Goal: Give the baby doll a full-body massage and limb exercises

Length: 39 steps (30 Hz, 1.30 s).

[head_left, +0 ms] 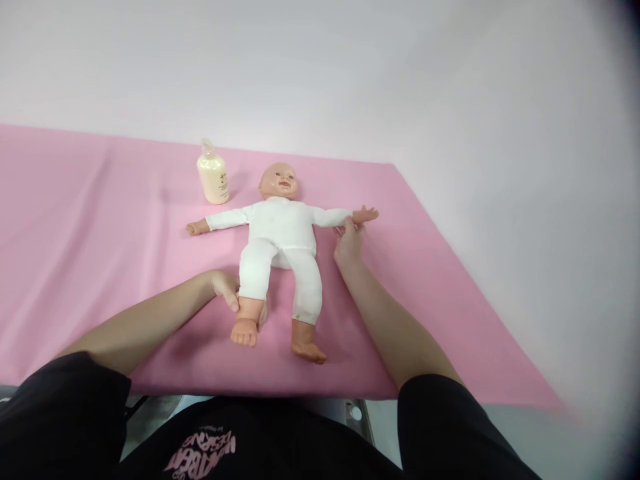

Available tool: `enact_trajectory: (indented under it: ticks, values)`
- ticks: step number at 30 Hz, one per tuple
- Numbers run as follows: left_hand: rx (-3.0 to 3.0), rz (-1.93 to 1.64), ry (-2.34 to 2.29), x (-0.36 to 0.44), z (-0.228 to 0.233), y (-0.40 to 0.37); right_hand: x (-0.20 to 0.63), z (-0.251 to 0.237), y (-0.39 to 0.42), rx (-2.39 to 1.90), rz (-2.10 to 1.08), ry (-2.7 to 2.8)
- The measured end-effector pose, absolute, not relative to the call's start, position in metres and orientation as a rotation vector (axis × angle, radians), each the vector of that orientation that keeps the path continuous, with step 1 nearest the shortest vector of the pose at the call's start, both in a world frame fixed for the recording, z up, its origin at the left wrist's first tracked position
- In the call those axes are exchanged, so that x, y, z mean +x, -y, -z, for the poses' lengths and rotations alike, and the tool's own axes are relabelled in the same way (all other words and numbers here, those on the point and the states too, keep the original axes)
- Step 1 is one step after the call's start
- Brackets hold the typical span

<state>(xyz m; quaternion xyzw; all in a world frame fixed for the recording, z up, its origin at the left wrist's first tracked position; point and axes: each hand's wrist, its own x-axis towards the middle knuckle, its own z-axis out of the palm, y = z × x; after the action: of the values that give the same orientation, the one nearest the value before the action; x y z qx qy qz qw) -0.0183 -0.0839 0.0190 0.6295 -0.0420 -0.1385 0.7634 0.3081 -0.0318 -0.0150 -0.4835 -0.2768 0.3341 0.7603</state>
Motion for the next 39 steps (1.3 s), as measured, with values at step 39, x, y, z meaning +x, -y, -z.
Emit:
enact_trajectory:
  ticks: [39]
  values:
    - [0.843, -0.488, -0.381, -0.006, -0.013, 0.086, 0.281, 0.011, 0.059, -1.014, 0.129, 2.035]
